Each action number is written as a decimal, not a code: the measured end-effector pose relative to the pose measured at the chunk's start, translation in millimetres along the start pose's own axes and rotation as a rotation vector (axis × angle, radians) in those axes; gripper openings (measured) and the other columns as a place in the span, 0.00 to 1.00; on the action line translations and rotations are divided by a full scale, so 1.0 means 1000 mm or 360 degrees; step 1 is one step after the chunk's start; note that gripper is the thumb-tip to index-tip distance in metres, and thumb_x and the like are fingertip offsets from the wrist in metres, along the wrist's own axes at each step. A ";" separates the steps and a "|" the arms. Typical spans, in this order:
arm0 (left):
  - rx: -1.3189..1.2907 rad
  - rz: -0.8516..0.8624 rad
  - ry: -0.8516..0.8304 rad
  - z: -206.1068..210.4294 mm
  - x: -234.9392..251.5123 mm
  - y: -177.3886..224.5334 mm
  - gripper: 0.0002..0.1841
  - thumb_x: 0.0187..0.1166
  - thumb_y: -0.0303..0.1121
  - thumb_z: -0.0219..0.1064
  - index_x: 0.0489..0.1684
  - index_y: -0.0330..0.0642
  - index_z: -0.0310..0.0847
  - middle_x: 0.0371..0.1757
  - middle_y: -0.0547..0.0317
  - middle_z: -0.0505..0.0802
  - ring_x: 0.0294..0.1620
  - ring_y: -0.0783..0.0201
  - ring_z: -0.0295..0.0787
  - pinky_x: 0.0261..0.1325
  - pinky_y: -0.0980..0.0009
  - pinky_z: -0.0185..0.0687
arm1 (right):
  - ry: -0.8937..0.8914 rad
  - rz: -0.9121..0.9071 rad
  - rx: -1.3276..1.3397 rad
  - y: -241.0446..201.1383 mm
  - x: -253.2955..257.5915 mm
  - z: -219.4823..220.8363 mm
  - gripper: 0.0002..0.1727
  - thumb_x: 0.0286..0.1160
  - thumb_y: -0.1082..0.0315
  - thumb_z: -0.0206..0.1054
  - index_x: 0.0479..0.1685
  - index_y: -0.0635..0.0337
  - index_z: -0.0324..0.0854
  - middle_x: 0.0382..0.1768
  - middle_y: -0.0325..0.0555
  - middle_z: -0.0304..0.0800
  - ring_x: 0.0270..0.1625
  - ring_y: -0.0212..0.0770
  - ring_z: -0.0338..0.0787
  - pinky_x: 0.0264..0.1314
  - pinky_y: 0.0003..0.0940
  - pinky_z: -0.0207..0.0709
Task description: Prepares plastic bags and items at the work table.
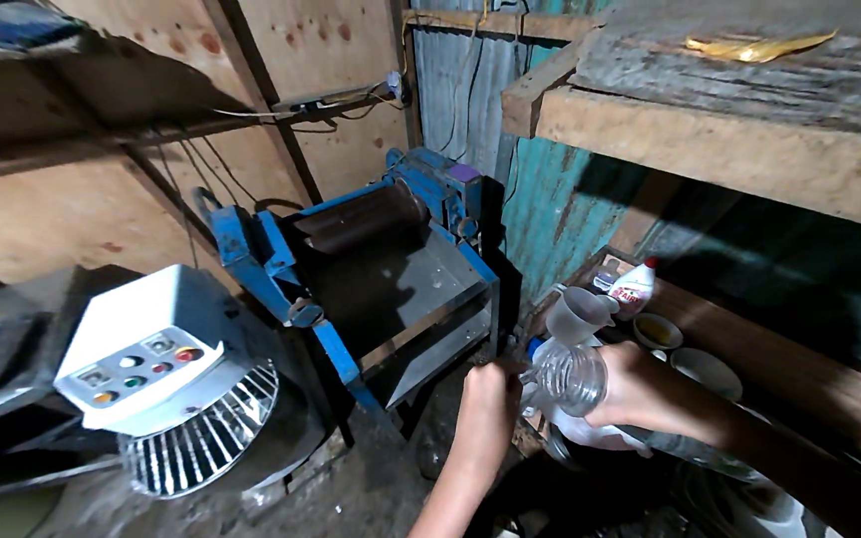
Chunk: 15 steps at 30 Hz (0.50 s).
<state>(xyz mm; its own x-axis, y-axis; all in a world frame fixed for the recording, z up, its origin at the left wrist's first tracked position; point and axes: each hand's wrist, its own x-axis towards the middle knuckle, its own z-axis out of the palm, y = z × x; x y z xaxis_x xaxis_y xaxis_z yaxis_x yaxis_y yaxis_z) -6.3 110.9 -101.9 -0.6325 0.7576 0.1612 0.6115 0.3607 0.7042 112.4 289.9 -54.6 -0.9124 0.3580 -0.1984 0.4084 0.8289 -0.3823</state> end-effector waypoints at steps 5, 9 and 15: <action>-0.0007 0.0015 0.0037 0.000 -0.001 0.000 0.13 0.75 0.22 0.65 0.48 0.40 0.95 0.36 0.51 0.96 0.35 0.60 0.93 0.46 0.65 0.87 | -0.0022 -0.0016 -0.0027 -0.001 0.000 -0.001 0.35 0.36 0.49 0.89 0.46 0.61 0.87 0.41 0.52 0.93 0.50 0.51 0.92 0.55 0.57 0.82; -0.0010 0.0022 0.0056 0.001 -0.001 0.001 0.12 0.75 0.22 0.65 0.48 0.40 0.95 0.37 0.51 0.96 0.36 0.59 0.93 0.47 0.64 0.88 | -0.0035 0.0001 -0.0011 -0.002 0.000 -0.004 0.35 0.36 0.49 0.90 0.46 0.62 0.87 0.42 0.53 0.93 0.51 0.52 0.92 0.56 0.57 0.82; -0.0028 0.0039 0.0087 0.002 -0.002 -0.001 0.12 0.75 0.22 0.65 0.47 0.40 0.95 0.36 0.52 0.96 0.33 0.61 0.92 0.45 0.66 0.87 | -0.0061 -0.0009 -0.0098 -0.004 0.001 -0.006 0.36 0.37 0.48 0.89 0.47 0.61 0.87 0.42 0.53 0.93 0.51 0.52 0.92 0.55 0.57 0.82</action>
<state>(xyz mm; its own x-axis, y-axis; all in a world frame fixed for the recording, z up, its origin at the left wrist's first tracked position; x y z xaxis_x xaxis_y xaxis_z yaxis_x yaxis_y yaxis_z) -4.4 110.3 -104.5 -0.6428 0.7350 0.2159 0.6191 0.3324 0.7115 110.0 289.3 -47.3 -0.9125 0.3375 -0.2313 0.3997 0.8561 -0.3277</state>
